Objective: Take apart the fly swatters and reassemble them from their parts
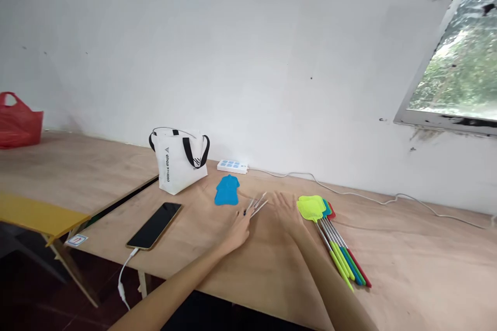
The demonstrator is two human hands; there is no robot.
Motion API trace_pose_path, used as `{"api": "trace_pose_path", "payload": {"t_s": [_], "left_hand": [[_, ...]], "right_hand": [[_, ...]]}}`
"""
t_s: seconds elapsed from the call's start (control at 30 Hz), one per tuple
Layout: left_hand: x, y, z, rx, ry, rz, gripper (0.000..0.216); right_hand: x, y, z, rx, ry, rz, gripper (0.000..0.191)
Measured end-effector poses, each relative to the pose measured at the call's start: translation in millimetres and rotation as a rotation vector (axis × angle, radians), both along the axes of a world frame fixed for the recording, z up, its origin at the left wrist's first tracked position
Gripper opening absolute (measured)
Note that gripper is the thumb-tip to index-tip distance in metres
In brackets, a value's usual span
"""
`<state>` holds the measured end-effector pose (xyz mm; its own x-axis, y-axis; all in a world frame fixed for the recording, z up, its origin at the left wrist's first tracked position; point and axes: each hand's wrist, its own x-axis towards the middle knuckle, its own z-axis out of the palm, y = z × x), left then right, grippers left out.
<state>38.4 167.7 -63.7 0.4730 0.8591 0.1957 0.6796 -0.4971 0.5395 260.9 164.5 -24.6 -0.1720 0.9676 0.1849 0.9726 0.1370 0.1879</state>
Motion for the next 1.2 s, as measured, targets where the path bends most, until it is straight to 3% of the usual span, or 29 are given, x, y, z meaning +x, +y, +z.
{"api": "trace_pose_path", "payload": {"t_s": [0.2, 0.37, 0.5, 0.63, 0.83, 1.2], "left_hand": [[28.2, 7.3, 14.5, -0.001, 0.154, 0.104, 0.08], [18.1, 6.1, 14.4, 0.045, 0.178, 0.085, 0.064], [6.7, -0.9, 7.6, 0.12, 0.217, 0.033, 0.065], [15.2, -6.4, 3.5, 0.162, 0.305, 0.019, 0.068], [31.1, -7.3, 3.8, 0.163, 0.319, 0.021, 0.065], [23.4, -17.9, 8.4, 0.201, 0.215, 0.051, 0.052]], "right_hand": [[78.9, -26.9, 12.7, -0.046, 0.069, -0.412, 0.049], [119.5, -52.8, 10.4, -0.185, 0.119, -0.551, 0.04], [121.7, -59.5, -1.3, -0.279, 0.147, -0.574, 0.04], [111.8, -50.1, -7.4, -0.293, 0.15, -0.616, 0.042], [106.6, -42.3, -10.5, -0.288, 0.17, -0.664, 0.046], [111.1, -38.0, -13.1, -0.218, 0.219, -0.714, 0.045]]}}
